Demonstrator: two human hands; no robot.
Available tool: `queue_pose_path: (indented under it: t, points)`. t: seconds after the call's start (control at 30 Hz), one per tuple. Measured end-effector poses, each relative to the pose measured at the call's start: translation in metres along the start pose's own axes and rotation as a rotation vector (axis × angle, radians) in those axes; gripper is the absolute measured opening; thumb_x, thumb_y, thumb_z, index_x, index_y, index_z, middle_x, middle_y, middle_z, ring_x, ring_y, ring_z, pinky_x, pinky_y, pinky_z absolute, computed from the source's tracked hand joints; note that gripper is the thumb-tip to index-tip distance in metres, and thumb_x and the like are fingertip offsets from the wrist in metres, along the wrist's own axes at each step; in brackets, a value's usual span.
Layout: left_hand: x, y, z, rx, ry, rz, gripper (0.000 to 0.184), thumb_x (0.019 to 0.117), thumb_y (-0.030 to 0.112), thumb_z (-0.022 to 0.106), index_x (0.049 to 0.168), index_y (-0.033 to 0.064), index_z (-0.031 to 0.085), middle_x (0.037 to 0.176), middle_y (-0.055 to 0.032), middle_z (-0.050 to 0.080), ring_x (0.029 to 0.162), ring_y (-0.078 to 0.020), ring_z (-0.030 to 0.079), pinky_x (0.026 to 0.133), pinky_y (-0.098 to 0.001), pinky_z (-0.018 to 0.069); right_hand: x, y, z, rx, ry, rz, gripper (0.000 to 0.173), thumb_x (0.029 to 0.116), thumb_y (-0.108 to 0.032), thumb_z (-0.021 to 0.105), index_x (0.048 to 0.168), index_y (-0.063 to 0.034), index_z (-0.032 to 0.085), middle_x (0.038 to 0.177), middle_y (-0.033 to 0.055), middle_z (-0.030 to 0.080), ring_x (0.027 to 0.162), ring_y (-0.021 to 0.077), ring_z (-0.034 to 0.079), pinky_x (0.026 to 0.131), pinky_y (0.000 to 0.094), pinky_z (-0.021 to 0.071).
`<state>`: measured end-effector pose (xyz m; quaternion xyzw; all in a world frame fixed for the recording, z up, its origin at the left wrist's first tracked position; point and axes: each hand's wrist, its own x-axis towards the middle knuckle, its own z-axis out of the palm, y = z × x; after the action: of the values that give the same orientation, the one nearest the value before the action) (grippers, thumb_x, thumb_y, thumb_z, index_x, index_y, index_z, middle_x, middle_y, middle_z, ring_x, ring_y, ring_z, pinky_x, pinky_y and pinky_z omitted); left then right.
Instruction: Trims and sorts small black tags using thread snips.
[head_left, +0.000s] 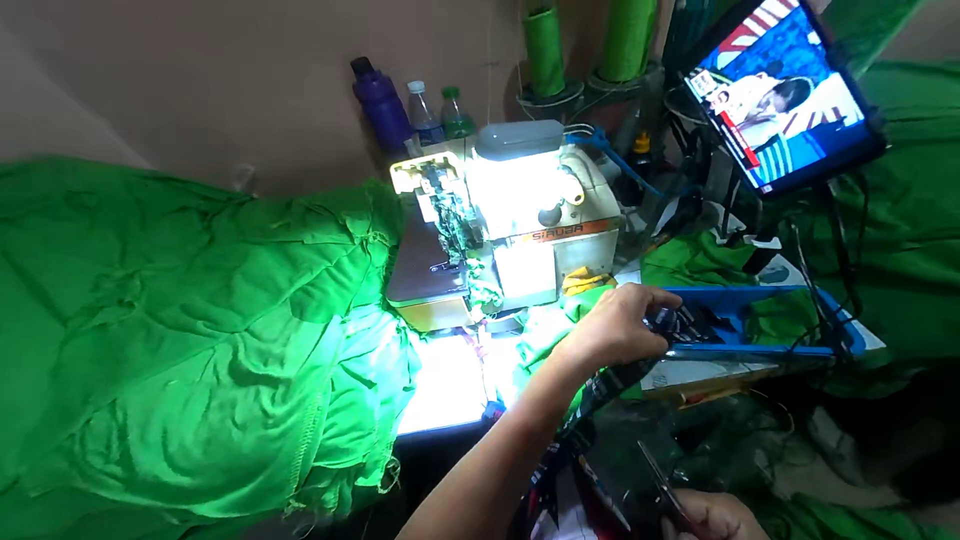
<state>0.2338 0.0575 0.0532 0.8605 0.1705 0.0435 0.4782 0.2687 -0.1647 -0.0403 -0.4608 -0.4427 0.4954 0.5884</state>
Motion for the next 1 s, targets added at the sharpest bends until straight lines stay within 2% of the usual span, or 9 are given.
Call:
queue_pose_path:
  t: [0.1, 0.17, 0.23, 0.3, 0.4, 0.5, 0.67, 0.77, 1.0]
  points:
    - [-0.033, -0.005, 0.004, -0.031, 0.1, 0.083, 0.048, 0.0859, -0.006, 0.066, 0.133, 0.0009, 0.062, 0.105, -0.0144, 0.067, 0.071, -0.013, 0.06, 0.065, -0.0297, 0.0516, -0.003, -0.003, 0.009, -0.01, 0.24, 0.028, 0.016, 0.0959, -0.027, 0.068, 0.081, -0.0239, 0.066, 0.067, -0.021, 0.063, 0.058, -0.0104, 0.056, 0.055, 0.0104, 0.0456]
    - [-0.068, -0.017, 0.014, -0.168, 0.11, 0.168, 0.049, 0.0845, -0.005, 0.064, 0.133, -0.0027, 0.06, 0.115, -0.0113, 0.066, 0.07, -0.0016, 0.056, 0.063, -0.0192, 0.0488, 0.001, -0.01, 0.017, -0.044, 0.424, 0.021, 0.016, 0.0912, -0.006, 0.066, 0.082, -0.0184, 0.067, 0.066, -0.0177, 0.065, 0.057, -0.0079, 0.059, 0.055, 0.012, 0.0485]
    - [-0.098, -0.03, 0.031, -0.299, 0.121, 0.293, 0.047, 0.0837, -0.007, 0.063, 0.131, -0.0075, 0.058, 0.122, -0.0133, 0.063, 0.071, 0.0032, 0.056, 0.062, -0.0142, 0.0488, 0.01, -0.013, 0.022, -0.096, 0.499, -0.039, 0.017, 0.0844, 0.002, 0.069, 0.088, -0.0138, 0.071, 0.071, -0.0167, 0.068, 0.061, -0.0075, 0.061, 0.057, 0.0122, 0.0511]
    - [-0.117, -0.04, 0.045, -0.338, 0.193, 0.369, 0.045, 0.0819, -0.009, 0.062, 0.127, -0.0109, 0.058, 0.121, -0.0166, 0.064, 0.072, 0.0017, 0.058, 0.062, -0.0141, 0.0493, 0.019, -0.014, 0.029, -0.125, 0.48, -0.082, 0.017, 0.0817, 0.004, 0.069, 0.09, -0.0106, 0.073, 0.074, -0.0155, 0.069, 0.062, -0.0073, 0.061, 0.058, 0.0122, 0.0519]
    - [-0.133, -0.05, 0.05, -0.348, 0.269, 0.406, 0.042, 0.081, -0.011, 0.063, 0.122, -0.0136, 0.057, 0.119, -0.0193, 0.065, 0.072, 0.0006, 0.061, 0.063, -0.0138, 0.0515, 0.029, -0.012, 0.041, -0.136, 0.42, -0.11, 0.019, 0.0797, 0.006, 0.068, 0.082, -0.0122, 0.069, 0.066, -0.0162, 0.064, 0.056, -0.0094, 0.056, 0.053, 0.0103, 0.0474]
    - [-0.145, -0.057, 0.043, -0.483, 0.197, 0.347, 0.041, 0.0857, -0.008, 0.062, 0.125, -0.0134, 0.051, 0.118, -0.0136, 0.065, 0.077, 0.0014, 0.063, 0.069, -0.0157, 0.0545, 0.033, -0.015, 0.046, -0.127, 0.376, -0.138, 0.019, 0.0818, 0.004, 0.068, 0.082, -0.0154, 0.069, 0.066, -0.0169, 0.064, 0.055, -0.0094, 0.055, 0.051, 0.0095, 0.046]
    - [-0.16, -0.069, 0.032, -0.637, 0.093, 0.344, 0.041, 0.0867, -0.009, 0.063, 0.124, -0.0017, 0.047, 0.094, 0.0047, 0.066, 0.081, 0.0022, 0.064, 0.073, -0.0162, 0.0549, 0.046, -0.026, 0.041, -0.09, 0.452, -0.177, 0.02, 0.0843, -0.003, 0.067, 0.08, -0.0228, 0.068, 0.063, -0.0172, 0.064, 0.052, -0.0073, 0.057, 0.048, 0.01, 0.0481]
    - [-0.164, -0.074, 0.029, -0.704, 0.064, 0.373, 0.041, 0.0854, -0.01, 0.063, 0.121, 0.0038, 0.048, 0.097, 0.0077, 0.066, 0.085, 0.0031, 0.064, 0.076, -0.0156, 0.0545, 0.055, -0.028, 0.044, -0.023, 0.435, -0.188, 0.019, 0.083, -0.003, 0.069, 0.078, -0.0217, 0.07, 0.062, -0.0152, 0.064, 0.051, -0.0065, 0.057, 0.047, 0.0099, 0.0481]
    - [-0.172, -0.081, 0.025, -0.739, 0.099, 0.4, 0.035, 0.0847, -0.013, 0.063, 0.113, 0.0039, 0.052, 0.102, 0.0068, 0.065, 0.09, 0.0039, 0.063, 0.08, -0.0148, 0.0541, 0.066, -0.026, 0.053, 0.001, 0.397, -0.179, 0.018, 0.0825, -0.003, 0.069, 0.078, -0.0211, 0.069, 0.062, -0.0142, 0.065, 0.05, -0.0066, 0.057, 0.046, 0.0097, 0.0477]
